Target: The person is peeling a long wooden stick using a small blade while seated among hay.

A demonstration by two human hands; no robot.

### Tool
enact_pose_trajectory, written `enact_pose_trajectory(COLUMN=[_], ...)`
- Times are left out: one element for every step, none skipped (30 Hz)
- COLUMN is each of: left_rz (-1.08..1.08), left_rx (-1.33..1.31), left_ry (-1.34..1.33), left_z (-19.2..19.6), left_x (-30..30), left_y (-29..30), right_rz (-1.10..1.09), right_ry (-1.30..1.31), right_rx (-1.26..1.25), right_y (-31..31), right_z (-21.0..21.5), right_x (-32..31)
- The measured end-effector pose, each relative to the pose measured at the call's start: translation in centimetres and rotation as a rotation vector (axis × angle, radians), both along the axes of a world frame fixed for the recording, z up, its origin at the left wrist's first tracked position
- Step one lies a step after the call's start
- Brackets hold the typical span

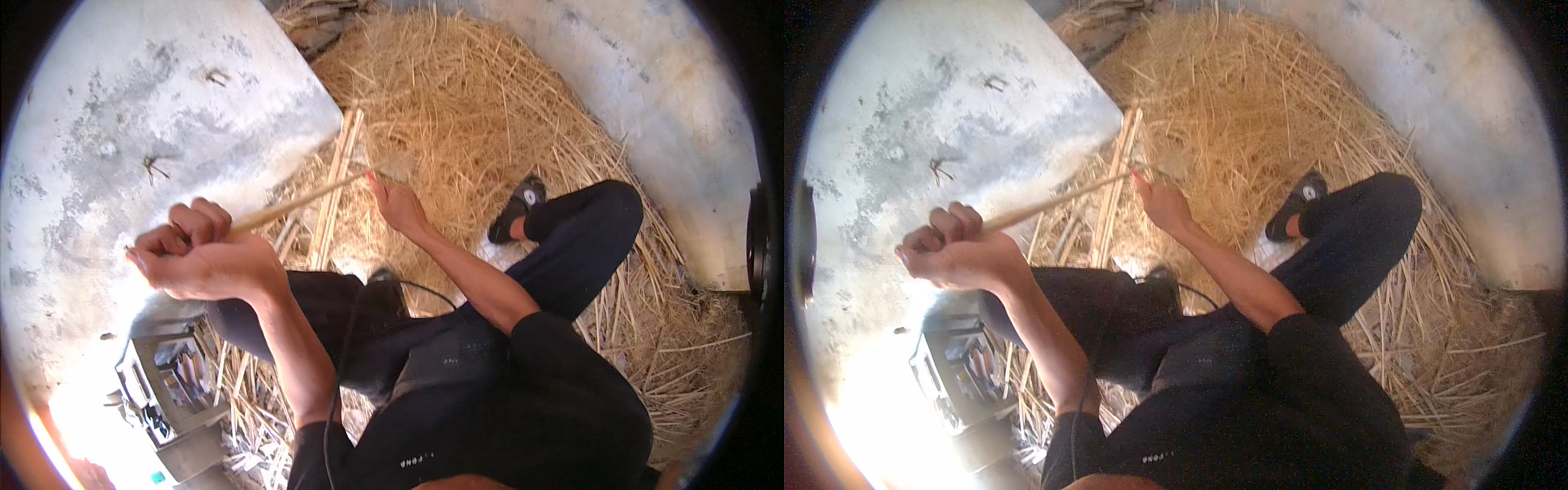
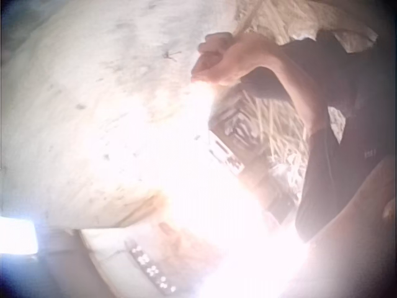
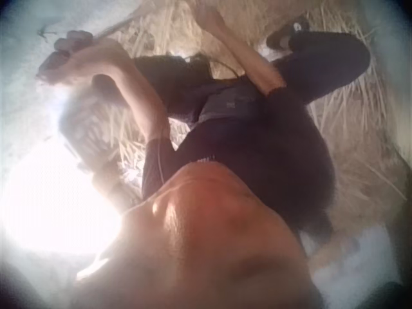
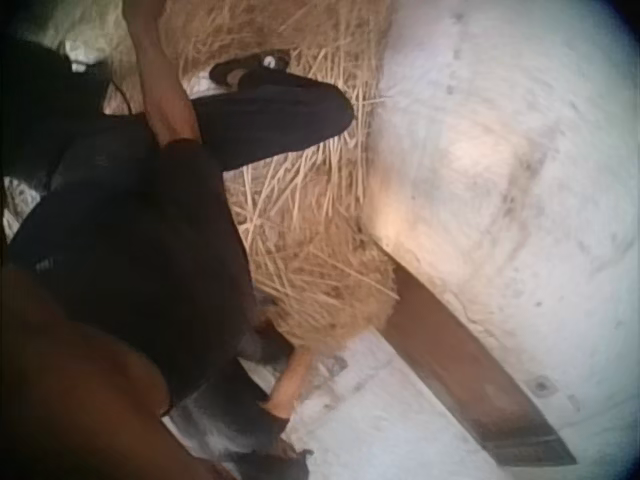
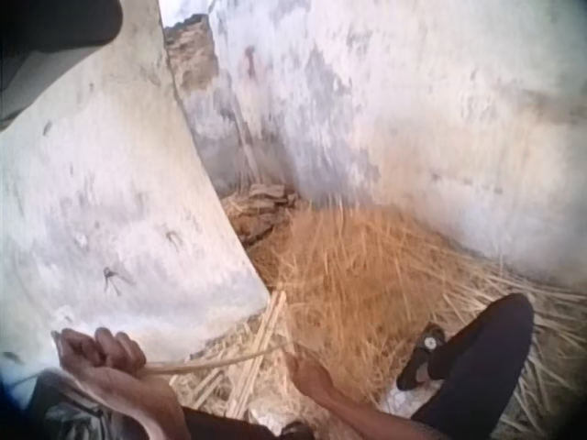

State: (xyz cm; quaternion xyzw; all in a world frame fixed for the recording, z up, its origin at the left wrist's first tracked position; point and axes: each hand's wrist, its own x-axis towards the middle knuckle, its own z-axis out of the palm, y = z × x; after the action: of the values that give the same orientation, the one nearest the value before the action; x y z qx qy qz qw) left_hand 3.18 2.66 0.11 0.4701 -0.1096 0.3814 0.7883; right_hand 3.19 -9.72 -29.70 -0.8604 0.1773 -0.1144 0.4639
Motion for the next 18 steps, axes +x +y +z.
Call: enact_pose_trajectory(left_rz=[0.039, 0.039, 0.037, 0.024, -0.015, -0.058, -0.093, -0.112, -0.128, -0.126, -0.107, -0.067, -0.037, -0.006, -0.021, -0.035, -0.051, -0.043], left_rx=[0.012, 0.003, 0.003, 0.007, 0.003, -0.011, -0.017, -0.007, 0.004, 0.028, -0.01, 0.002, 0.008, 0.014, 0.025, 0.031, 0.032, 0.029], left_ry=[0.037, 0.023, 0.017, 0.023, 0.008, -0.012, -0.047, -0.062, -0.079, -0.061, -0.071, -0.054, -0.044, -0.033, -0.033, -0.039, -0.045, -0.037], left_z=[0.1, 0.3, 0.4, 0.3, 0.1, -0.1, -0.1, 0.0, 0.1, -0.4, -0.5, -0.3, 0.0, 0.2, 0.1, 0.0, -0.1, -0.3], left_x=[-0.1, 0.0, 0.0, -0.3, -0.3, -0.2, 0.2, 0.1, -0.1, -0.5, -0.4, -0.5, -0.7, -0.7, -0.7, -0.5, -0.5, -0.4], left_y=[0.4, 0.2, 0.0, -0.3, -0.4, -0.5, -0.4, -0.5, -0.6, -0.1, 0.0, 0.2, -0.1, -0.2, -0.6, -0.9, -1.4, -1.2], right_rz=[-0.006, -0.032, 0.006, -0.012, -0.029, -0.05, -0.132, -0.1, -0.064, -0.033, -0.004, -0.006, -0.017, -0.018, -0.036, -0.051, -0.135, -0.092], right_ry=[-0.074, -0.182, -0.24, -0.161, -0.081, -0.006, 0.151, 0.127, 0.1, 0.096, 0.075, 0.03, -0.023, -0.051, -0.066, -0.087, 0.02, 0.051], right_rx=[0.053, 0.081, 0.029, -0.04, -0.108, -0.185, -0.214, -0.153, -0.092, -0.018, 0.048, 0.098, 0.143, 0.088, 0.036, -0.021, -0.027, -0.02], right_y=[1.8, 1.7, 1.8, 1.5, 1.2, 0.3, -0.1, -0.6, -1.0, 0.4, 1.3, 2.2, 2.4, 2.3, 2.0, 1.4, -0.4, -0.7], right_z=[1.8, 3.6, 3.8, 2.2, -0.4, -2.5, -2.7, -2.8, -1.9, -1.4, -0.6, 1.9, 3.4, 2.8, 1.0, -1.1, -4.1, -4.0], right_x=[-0.3, 0.4, 0.3, 0.1, 0.2, 0.3, 0.2, 0.5, 0.9, -0.3, -0.5, -0.3, 0.0, 0.5, 0.5, 0.7, 0.2, 0.3])
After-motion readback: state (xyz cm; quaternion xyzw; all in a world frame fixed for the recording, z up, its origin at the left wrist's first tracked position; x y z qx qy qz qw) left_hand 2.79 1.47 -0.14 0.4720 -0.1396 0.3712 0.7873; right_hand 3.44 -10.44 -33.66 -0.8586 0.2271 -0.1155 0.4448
